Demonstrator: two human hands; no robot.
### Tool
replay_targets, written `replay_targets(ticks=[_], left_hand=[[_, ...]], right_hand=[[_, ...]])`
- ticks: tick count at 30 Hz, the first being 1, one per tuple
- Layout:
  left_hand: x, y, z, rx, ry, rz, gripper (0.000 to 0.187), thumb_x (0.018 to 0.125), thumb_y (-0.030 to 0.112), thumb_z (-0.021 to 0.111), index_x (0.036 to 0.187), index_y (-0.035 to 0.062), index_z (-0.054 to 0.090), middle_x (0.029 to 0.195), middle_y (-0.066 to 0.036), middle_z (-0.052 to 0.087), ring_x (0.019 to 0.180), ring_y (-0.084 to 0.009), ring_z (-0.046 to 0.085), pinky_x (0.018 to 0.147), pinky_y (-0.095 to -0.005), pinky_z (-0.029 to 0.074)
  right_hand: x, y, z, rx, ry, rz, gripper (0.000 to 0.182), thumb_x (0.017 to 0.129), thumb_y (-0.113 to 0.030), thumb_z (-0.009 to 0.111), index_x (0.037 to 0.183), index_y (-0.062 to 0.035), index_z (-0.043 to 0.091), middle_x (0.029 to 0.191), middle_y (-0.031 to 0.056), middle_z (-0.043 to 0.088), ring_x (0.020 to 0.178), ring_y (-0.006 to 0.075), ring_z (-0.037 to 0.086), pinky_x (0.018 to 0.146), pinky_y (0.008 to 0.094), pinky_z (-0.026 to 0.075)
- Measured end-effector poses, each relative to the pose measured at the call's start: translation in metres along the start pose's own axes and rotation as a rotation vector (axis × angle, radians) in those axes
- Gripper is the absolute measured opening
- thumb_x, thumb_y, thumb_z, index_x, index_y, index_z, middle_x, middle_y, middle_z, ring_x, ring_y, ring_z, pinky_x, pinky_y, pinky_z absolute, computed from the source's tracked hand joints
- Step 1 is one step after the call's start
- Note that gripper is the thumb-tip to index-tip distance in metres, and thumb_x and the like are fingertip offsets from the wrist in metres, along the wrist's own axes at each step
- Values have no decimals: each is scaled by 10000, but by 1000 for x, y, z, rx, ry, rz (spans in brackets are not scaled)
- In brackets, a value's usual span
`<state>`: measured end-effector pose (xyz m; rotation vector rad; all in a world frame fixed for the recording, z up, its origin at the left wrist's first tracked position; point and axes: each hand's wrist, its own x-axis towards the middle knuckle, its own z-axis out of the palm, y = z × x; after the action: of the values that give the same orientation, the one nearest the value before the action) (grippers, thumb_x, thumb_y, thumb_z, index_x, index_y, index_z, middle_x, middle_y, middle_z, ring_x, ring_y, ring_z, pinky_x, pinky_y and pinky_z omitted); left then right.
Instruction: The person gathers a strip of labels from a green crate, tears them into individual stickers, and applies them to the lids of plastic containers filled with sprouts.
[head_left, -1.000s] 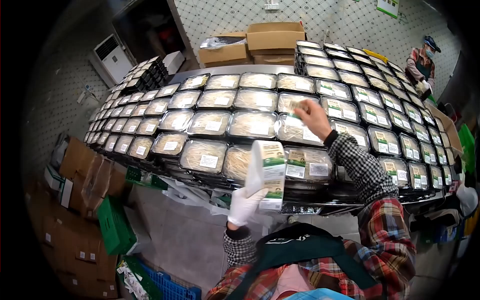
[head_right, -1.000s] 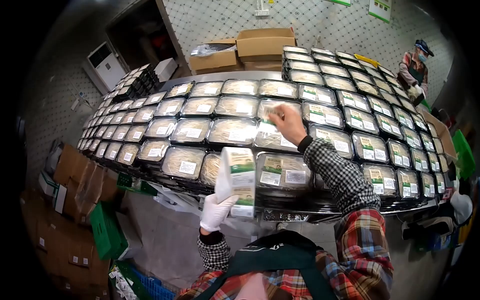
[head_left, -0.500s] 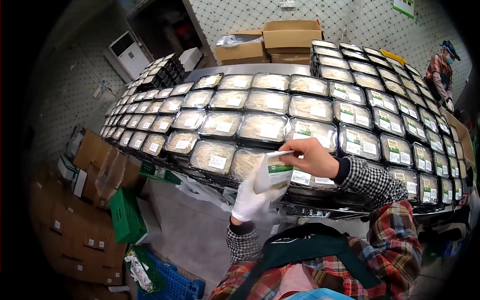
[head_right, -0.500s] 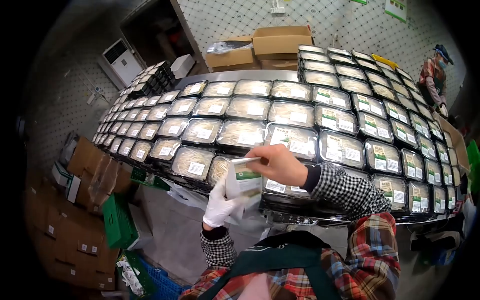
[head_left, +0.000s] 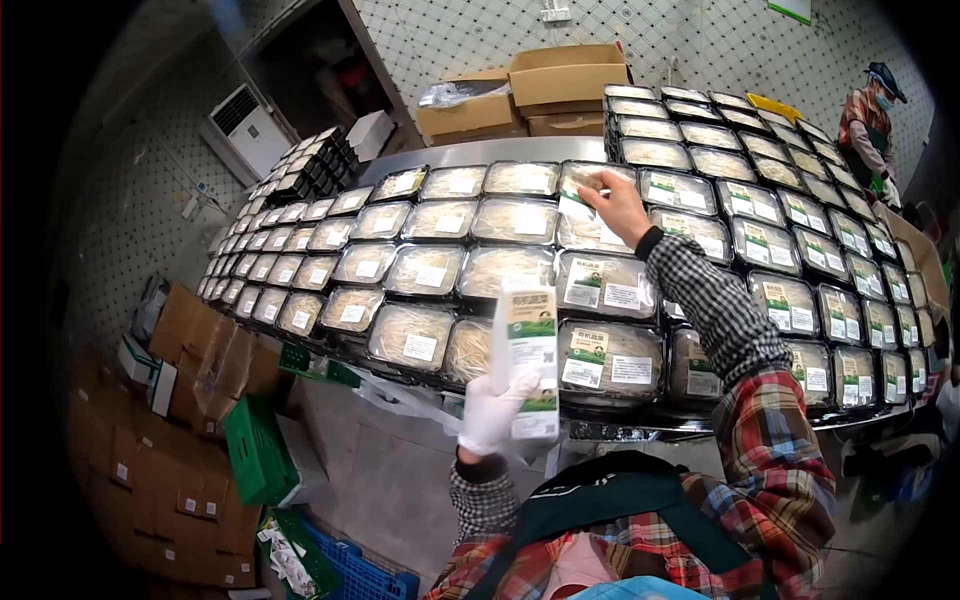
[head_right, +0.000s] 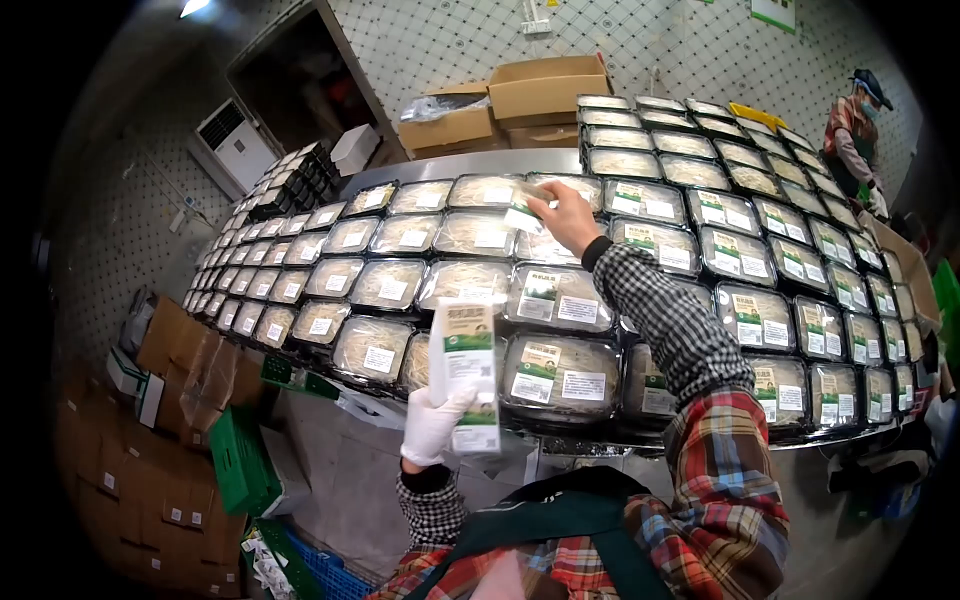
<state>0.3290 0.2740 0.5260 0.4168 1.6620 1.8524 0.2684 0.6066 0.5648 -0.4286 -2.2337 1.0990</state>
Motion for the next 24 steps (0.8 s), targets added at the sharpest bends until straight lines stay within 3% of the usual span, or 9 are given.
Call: replay_targets(ticks=[4, 7, 9, 13, 15, 16, 18, 20, 24], left_hand=[[-11, -4, -25, -53, 32, 41, 282, 875, 140, 663, 1077, -54, 635, 939, -93, 687, 789, -122, 641, 714, -266, 531], [-13, -11, -35, -100, 85, 69, 306, 878, 168, 664, 1083, -56, 629, 943, -95, 686, 797, -122, 641, 718, -268, 529], [-8, -17, -38, -107, 84, 89, 325, 893, 206, 648, 1088, -53, 625, 942, -92, 687, 803, -125, 643, 719, -269, 527], [6, -15, -26, -159, 97, 98, 369, 909, 260, 626, 1110, -48, 611, 946, -84, 683, 810, -132, 644, 722, -270, 529], [14, -15, -21, -242, 83, 90, 402, 914, 283, 615, 1135, -51, 593, 950, -83, 676, 819, -137, 644, 725, -278, 532], [15, -10, -16, -244, 94, 58, 412, 927, 299, 592, 1148, -49, 584, 970, -91, 668, 842, -145, 639, 737, -282, 531], [20, -11, -15, -225, 111, 78, 394, 942, 294, 566, 1152, -39, 582, 1003, -89, 656, 870, -142, 626, 751, -273, 521], [24, -9, -9, -268, 123, 88, 386, 949, 283, 557, 1177, -28, 560, 1035, -80, 640, 888, -137, 617, 753, -265, 515], [18, -6, -3, -364, 121, 107, 401, 956, 304, 537, 1201, -13, 517, 1056, -78, 602, 928, -138, 604, 738, -258, 513]], right_hand=[[31, 103, 33, -424, 9, -115, 335, 790, -240, 687, 961, 31, 592, 931, 238, 623, 915, 382, 591, 817, 419, 472], [16, 82, 26, -829, -245, -28, 555, 789, -363, 680, 1205, -33, 520, 1127, 161, 588, 1051, 310, 548, 891, 445, 395], [13, 80, 23, -963, -230, -154, 677, 787, -513, 634, 1289, -82, 491, 1196, 150, 549, 1109, 301, 496, 894, 441, 372], [13, 57, 3, -1137, -451, -203, 725, 756, -705, 553, 1013, -41, 687, 1239, 169, 525, 1165, 310, 466, 939, 447, 377], [8, 37, 9, -852, -338, -296, 670, 764, -660, 595, 977, -32, 689, 1144, 160, 585, 1082, 291, 533, 892, 407, 431], [-4, 23, 15, -540, -267, -493, 584, 782, -561, 656, 990, -15, 674, 1038, 137, 622, 977, 271, 578, 844, 372, 472], [-48, -50, 17, -4, -563, -525, 447, 760, -353, 757, 1062, -52, 624, 1011, 100, 593, 950, 258, 569, 848, 372, 477], [-89, -90, 23, 58, -602, -870, 426, 710, -296, 795, 1035, -79, 624, 1016, 71, 577, 956, 216, 549, 823, 353, 447], [-130, -95, 42, -237, -328, -1053, 240, 680, -189, 733, 892, -100, 666, 1021, 37, 581, 913, 179, 539, 766, 316, 416]])
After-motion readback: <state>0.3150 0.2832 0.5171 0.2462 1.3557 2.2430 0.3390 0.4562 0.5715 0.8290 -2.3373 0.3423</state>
